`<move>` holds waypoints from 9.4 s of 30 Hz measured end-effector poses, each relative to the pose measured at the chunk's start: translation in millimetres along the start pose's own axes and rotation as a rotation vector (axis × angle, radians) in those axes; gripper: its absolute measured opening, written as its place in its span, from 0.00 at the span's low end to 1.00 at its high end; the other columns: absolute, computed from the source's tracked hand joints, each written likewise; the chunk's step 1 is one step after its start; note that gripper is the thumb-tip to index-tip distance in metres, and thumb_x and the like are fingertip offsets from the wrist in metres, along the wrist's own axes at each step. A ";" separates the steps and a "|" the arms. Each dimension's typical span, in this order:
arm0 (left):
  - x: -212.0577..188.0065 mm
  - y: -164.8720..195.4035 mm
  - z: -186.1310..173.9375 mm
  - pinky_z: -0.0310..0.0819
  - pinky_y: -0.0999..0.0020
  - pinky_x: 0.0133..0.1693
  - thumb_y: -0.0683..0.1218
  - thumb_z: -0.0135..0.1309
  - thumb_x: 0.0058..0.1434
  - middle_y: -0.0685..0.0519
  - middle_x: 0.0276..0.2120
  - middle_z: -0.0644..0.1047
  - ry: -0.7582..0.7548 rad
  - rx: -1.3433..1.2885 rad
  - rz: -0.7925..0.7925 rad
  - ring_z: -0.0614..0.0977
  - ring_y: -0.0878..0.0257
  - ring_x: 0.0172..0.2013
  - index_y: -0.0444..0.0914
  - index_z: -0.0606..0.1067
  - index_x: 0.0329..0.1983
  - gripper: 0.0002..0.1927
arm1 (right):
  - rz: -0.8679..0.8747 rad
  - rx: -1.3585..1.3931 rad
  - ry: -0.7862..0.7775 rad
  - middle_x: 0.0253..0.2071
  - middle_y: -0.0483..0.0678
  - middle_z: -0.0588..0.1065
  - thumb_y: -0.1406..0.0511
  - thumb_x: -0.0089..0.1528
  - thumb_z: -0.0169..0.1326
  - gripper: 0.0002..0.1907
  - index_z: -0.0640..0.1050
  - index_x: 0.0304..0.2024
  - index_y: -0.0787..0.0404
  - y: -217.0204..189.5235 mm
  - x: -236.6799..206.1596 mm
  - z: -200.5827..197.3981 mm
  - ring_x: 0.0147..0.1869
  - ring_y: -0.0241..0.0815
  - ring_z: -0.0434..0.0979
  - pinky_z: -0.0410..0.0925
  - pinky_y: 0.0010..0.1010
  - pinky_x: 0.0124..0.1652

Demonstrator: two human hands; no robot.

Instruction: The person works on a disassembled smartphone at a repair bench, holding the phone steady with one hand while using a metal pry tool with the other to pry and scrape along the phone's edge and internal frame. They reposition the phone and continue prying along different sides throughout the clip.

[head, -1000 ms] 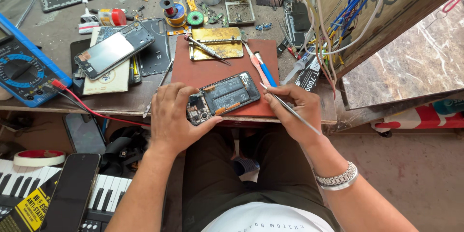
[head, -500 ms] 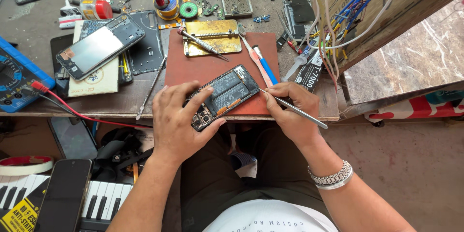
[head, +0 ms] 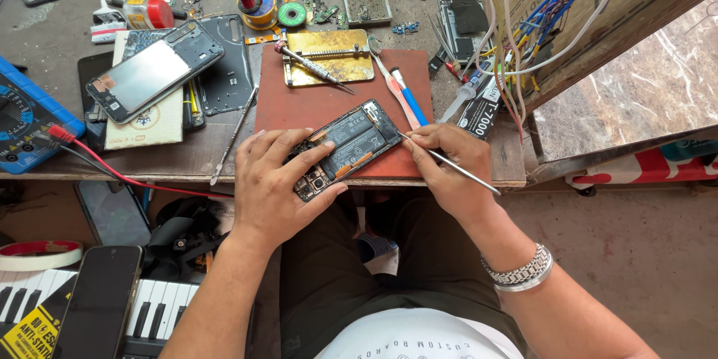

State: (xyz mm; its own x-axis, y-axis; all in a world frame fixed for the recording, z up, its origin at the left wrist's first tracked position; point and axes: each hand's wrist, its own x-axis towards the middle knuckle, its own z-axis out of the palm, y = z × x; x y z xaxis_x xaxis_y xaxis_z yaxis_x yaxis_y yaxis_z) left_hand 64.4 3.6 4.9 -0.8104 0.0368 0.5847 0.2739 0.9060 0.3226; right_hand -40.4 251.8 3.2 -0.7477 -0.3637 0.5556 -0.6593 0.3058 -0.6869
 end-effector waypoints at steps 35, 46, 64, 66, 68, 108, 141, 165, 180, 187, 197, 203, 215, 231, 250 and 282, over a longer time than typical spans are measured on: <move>-0.4 4.9 3.1 0.60 0.49 0.62 0.60 0.67 0.52 0.52 0.54 0.76 0.043 0.006 -0.030 0.74 0.50 0.56 0.46 0.81 0.50 0.25 | -0.027 -0.055 0.094 0.43 0.52 0.83 0.72 0.63 0.63 0.08 0.75 0.35 0.65 -0.4 -4.7 12.3 0.49 0.44 0.86 0.76 0.30 0.47; 0.8 2.9 1.9 0.61 0.48 0.62 0.60 0.68 0.51 0.51 0.54 0.76 0.032 -0.014 -0.010 0.74 0.49 0.56 0.44 0.81 0.51 0.26 | -0.079 -0.117 0.042 0.44 0.53 0.83 0.72 0.62 0.63 0.08 0.75 0.34 0.65 -1.6 2.1 11.9 0.47 0.47 0.85 0.75 0.33 0.46; -1.3 -0.3 4.5 0.60 0.48 0.64 0.59 0.64 0.57 0.50 0.60 0.75 0.013 0.010 -0.013 0.73 0.50 0.60 0.45 0.79 0.58 0.27 | 0.167 0.374 0.074 0.47 0.53 0.83 0.72 0.66 0.61 0.07 0.74 0.40 0.65 15.7 -2.3 10.5 0.49 0.32 0.82 0.75 0.24 0.51; -2.2 -1.7 5.3 0.57 0.47 0.66 0.58 0.62 0.59 0.48 0.63 0.73 0.021 0.007 -0.011 0.71 0.49 0.63 0.45 0.77 0.60 0.27 | 0.179 0.416 0.104 0.49 0.54 0.81 0.73 0.65 0.60 0.08 0.74 0.42 0.65 19.5 -6.2 5.5 0.49 0.32 0.80 0.74 0.23 0.49; -2.7 -2.1 6.0 0.53 0.44 0.69 0.57 0.61 0.60 0.47 0.66 0.71 0.043 0.021 -0.011 0.69 0.47 0.66 0.44 0.75 0.62 0.28 | 0.185 0.405 0.061 0.50 0.53 0.81 0.74 0.64 0.60 0.08 0.74 0.43 0.65 22.7 -8.0 0.5 0.49 0.32 0.80 0.74 0.22 0.49; 20.0 49.9 63.8 0.75 0.57 0.57 0.44 0.56 0.60 0.50 0.52 0.81 0.194 -0.008 0.196 0.82 0.54 0.55 0.39 0.81 0.45 0.11 | -0.097 -0.069 0.096 0.42 0.52 0.82 0.73 0.62 0.63 0.05 0.79 0.37 0.66 -3.5 -7.2 17.9 0.44 0.46 0.84 0.75 0.31 0.44; 20.1 51.7 65.3 0.75 0.59 0.55 0.44 0.56 0.60 0.52 0.51 0.81 0.230 -0.001 0.167 0.82 0.56 0.54 0.40 0.81 0.43 0.09 | 0.069 0.043 0.043 0.42 0.51 0.84 0.73 0.63 0.62 0.04 0.79 0.37 0.66 1.7 -0.8 14.7 0.43 0.38 0.87 0.76 0.25 0.42; 20.1 51.3 65.0 0.75 0.59 0.55 0.43 0.56 0.59 0.52 0.51 0.81 0.229 -0.012 0.170 0.82 0.56 0.54 0.40 0.81 0.43 0.09 | 0.122 0.003 0.097 0.32 0.49 0.82 0.71 0.62 0.62 0.03 0.80 0.35 0.67 -1.6 2.5 16.4 0.34 0.37 0.85 0.74 0.26 0.34; 19.4 51.2 65.6 0.75 0.60 0.55 0.43 0.56 0.60 0.53 0.51 0.81 0.239 -0.011 0.169 0.82 0.56 0.54 0.41 0.82 0.43 0.10 | 0.067 0.054 0.067 0.40 0.52 0.83 0.71 0.62 0.62 0.04 0.80 0.37 0.68 1.6 5.5 21.4 0.42 0.35 0.85 0.76 0.26 0.41; 18.6 50.7 66.5 0.75 0.60 0.55 0.44 0.56 0.61 0.53 0.51 0.81 0.235 -0.004 0.166 0.82 0.57 0.55 0.41 0.82 0.43 0.09 | 0.277 0.239 -0.004 0.40 0.51 0.84 0.72 0.62 0.61 0.03 0.80 0.36 0.68 8.6 10.4 15.6 0.38 0.32 0.84 0.76 0.22 0.39; 17.9 50.6 66.1 0.75 0.59 0.55 0.44 0.56 0.60 0.52 0.51 0.81 0.230 -0.005 0.164 0.82 0.56 0.55 0.40 0.81 0.42 0.09 | 0.220 0.240 0.002 0.40 0.51 0.84 0.73 0.63 0.61 0.03 0.78 0.36 0.68 9.6 7.2 16.3 0.40 0.31 0.83 0.76 0.23 0.41; 18.1 50.9 66.0 0.75 0.59 0.55 0.44 0.56 0.60 0.53 0.51 0.81 0.233 -0.001 0.164 0.82 0.56 0.54 0.41 0.81 0.41 0.08 | 0.213 0.184 0.026 0.41 0.51 0.84 0.72 0.63 0.62 0.04 0.78 0.36 0.68 6.6 10.8 22.0 0.38 0.31 0.84 0.76 0.23 0.39; 17.9 51.0 66.4 0.75 0.59 0.55 0.43 0.57 0.60 0.52 0.51 0.81 0.234 -0.007 0.164 0.82 0.56 0.54 0.41 0.81 0.41 0.08 | 0.170 0.144 0.027 0.41 0.51 0.84 0.72 0.63 0.62 0.05 0.78 0.35 0.68 7.2 9.1 21.4 0.39 0.32 0.85 0.76 0.23 0.39; 17.7 50.8 66.0 0.75 0.59 0.56 0.43 0.56 0.61 0.52 0.52 0.81 0.238 -0.017 0.168 0.82 0.56 0.55 0.41 0.81 0.42 0.08 | 0.191 0.244 -0.006 0.42 0.52 0.84 0.73 0.63 0.60 0.04 0.77 0.35 0.68 8.2 8.6 17.8 0.40 0.34 0.84 0.77 0.24 0.41; 17.8 51.3 64.8 0.75 0.58 0.55 0.43 0.56 0.60 0.52 0.52 0.81 0.228 -0.018 0.171 0.81 0.55 0.55 0.40 0.81 0.42 0.09 | 0.151 0.135 0.051 0.41 0.52 0.84 0.72 0.63 0.62 0.05 0.78 0.35 0.68 6.2 6.0 21.7 0.43 0.36 0.86 0.77 0.25 0.42; 17.4 51.2 66.3 0.75 0.59 0.56 0.44 0.57 0.61 0.52 0.52 0.81 0.233 -0.010 0.164 0.81 0.56 0.56 0.41 0.81 0.43 0.09 | 0.256 0.203 0.034 0.39 0.50 0.84 0.72 0.63 0.60 0.03 0.80 0.39 0.67 3.6 10.4 23.5 0.36 0.33 0.84 0.76 0.23 0.36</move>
State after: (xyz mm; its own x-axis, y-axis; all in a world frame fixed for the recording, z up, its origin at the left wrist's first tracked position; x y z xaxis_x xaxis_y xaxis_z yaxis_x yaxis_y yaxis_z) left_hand 30.0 78.6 -17.7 -0.6143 0.0836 0.7846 0.3974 0.8918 0.2161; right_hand -48.7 228.5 -4.5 -0.8915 -0.2672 0.3657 -0.4227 0.2009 -0.8837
